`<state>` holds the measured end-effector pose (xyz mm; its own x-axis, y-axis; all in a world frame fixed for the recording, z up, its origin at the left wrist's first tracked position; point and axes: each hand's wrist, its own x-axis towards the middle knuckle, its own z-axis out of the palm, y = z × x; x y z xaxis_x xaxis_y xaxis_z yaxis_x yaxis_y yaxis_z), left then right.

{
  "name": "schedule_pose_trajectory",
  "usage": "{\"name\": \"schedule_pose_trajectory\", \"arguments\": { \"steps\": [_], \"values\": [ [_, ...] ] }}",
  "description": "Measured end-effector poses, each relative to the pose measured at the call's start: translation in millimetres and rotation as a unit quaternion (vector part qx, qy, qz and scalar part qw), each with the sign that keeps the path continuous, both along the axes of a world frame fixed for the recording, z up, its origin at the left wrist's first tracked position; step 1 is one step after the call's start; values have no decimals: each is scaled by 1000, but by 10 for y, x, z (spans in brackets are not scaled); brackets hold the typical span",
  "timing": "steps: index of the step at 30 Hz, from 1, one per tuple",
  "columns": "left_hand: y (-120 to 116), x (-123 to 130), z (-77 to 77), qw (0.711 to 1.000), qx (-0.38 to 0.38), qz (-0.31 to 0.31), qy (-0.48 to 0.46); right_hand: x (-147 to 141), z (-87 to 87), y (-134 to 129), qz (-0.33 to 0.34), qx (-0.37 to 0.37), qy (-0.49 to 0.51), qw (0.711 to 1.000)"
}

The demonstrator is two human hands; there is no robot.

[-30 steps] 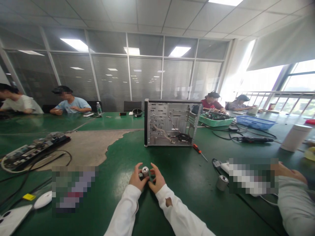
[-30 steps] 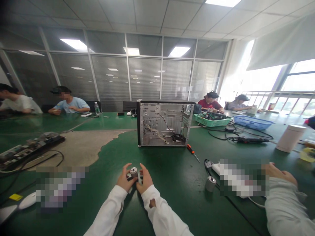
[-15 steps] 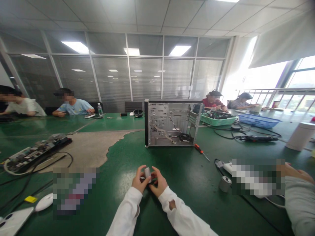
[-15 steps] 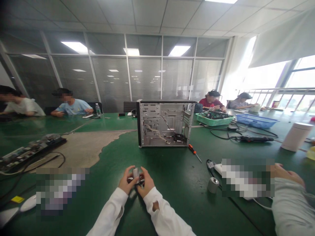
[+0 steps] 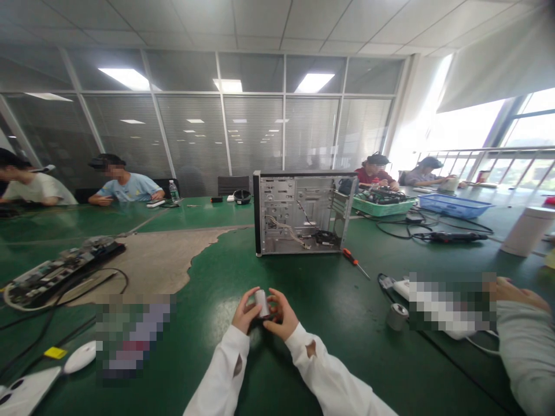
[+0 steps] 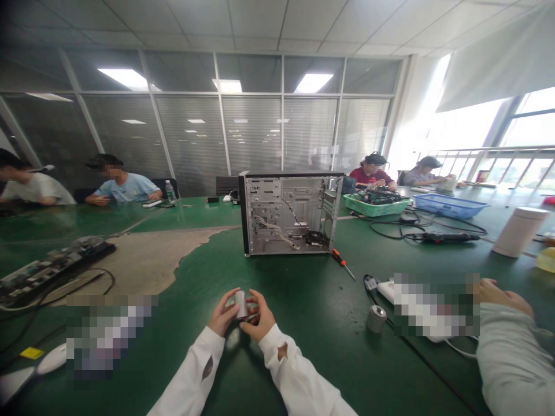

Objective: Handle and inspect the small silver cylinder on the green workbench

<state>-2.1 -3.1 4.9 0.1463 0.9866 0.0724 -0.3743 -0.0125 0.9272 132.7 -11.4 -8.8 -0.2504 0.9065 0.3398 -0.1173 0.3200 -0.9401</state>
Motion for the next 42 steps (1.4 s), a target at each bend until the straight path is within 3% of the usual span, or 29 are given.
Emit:
{"name": "schedule_pose_trajectory", "arguments": {
  "steps": [5, 13, 19, 25, 27, 32, 38, 42],
  "values": [
    [12, -29, 12, 992, -33, -59, -102, 0, -34, 40, 34, -14, 42, 998],
    [17, -32, -24, 994, -3, -87, -64, 8, 7, 13, 49, 1, 17, 999],
    [9, 11, -96, 998, 13, -52, -21, 35, 81, -44, 7, 18, -31, 999],
    [-2, 70, -133, 992, 91, 30, 86, 18, -9, 5, -21, 2, 11, 1000],
    [-8, 77, -125, 976, 123, 77, 164, 5, -40, 31, -33, -18, 34, 999],
    [-52, 76, -44, 904, 204, 162, 338, -17, -65, 60, -50, -53, 65, 995],
    [-82, 73, 26, 846, 302, 209, 386, -41, -99, 77, -47, -62, 82, 994],
    [-89, 76, 46, 824, 327, 221, 406, -49, -137, 96, -31, -71, 102, 992]
  ]
}}
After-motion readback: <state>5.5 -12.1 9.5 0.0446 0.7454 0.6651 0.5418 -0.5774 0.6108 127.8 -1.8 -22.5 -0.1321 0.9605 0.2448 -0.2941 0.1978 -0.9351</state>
